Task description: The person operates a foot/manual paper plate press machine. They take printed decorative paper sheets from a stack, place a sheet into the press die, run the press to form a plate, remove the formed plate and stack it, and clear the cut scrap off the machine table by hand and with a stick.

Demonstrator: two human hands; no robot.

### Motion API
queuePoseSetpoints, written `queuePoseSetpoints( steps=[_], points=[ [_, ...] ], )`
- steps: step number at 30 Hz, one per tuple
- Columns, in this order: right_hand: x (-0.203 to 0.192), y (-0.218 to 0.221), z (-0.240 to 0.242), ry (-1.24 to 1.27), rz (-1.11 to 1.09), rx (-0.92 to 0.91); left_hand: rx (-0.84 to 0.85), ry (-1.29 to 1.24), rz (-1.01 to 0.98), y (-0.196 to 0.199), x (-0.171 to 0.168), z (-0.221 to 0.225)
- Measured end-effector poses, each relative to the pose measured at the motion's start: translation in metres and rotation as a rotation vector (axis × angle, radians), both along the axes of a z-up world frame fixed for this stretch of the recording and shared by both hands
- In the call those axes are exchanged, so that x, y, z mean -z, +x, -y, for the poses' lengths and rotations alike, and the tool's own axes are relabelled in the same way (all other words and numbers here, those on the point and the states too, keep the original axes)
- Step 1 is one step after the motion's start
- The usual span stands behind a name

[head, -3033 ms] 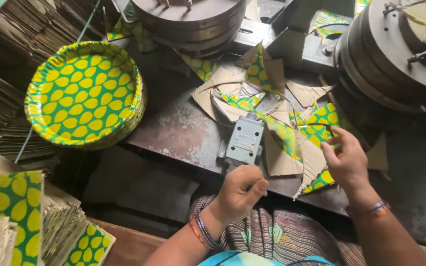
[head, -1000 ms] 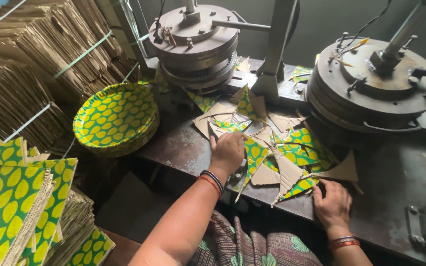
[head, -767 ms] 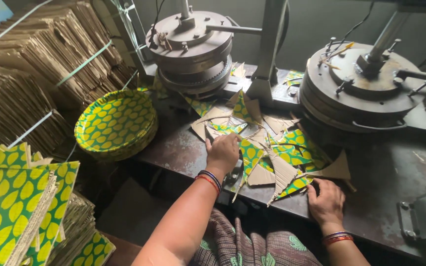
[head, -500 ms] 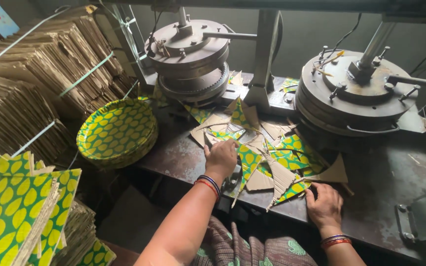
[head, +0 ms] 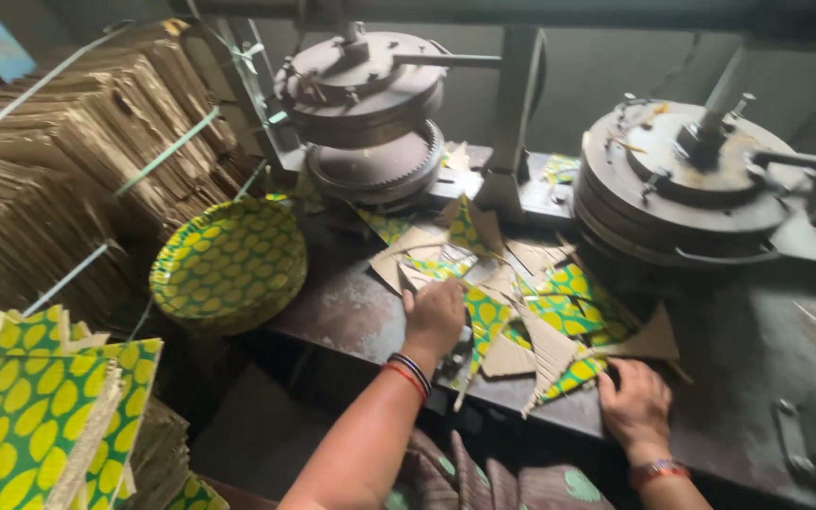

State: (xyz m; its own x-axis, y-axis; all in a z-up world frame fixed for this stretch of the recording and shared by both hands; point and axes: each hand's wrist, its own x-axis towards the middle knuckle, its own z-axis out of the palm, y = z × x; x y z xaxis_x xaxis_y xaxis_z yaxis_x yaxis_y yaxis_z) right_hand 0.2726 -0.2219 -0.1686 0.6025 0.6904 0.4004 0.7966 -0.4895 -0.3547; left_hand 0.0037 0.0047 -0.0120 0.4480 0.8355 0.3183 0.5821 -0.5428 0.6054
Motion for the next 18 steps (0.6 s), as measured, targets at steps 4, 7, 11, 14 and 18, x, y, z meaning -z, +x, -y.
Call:
queuePoseSetpoints(
  steps=[4, 7, 11, 14, 18],
  points=[
    [-0.007, -0.001, -0.003, -0.081, -0.007, 0.042, 0.038, 0.054, 0.059, -0.001, -0.005, -0.001],
    [0.011, 0.005, 0.0, -0.04, 0.012, 0.041, 0.063, 0.038, 0.019, -0.008, -0.006, 0.003],
    [0.009, 0.005, 0.001, -0.048, 0.01, 0.051, 0.183, 0.098, 0.131, -0.048, -0.019, 0.033],
    [0.005, 0.001, 0.005, -0.084, -0.014, 0.043, 0.346, 0.101, 0.263, -0.075, -0.03, 0.04],
    [0.017, 0.007, 0.004, -0.133, 0.024, 0.058, 0.386, 0.171, 0.272, -0.081, -0.033, -0.014]
  ],
)
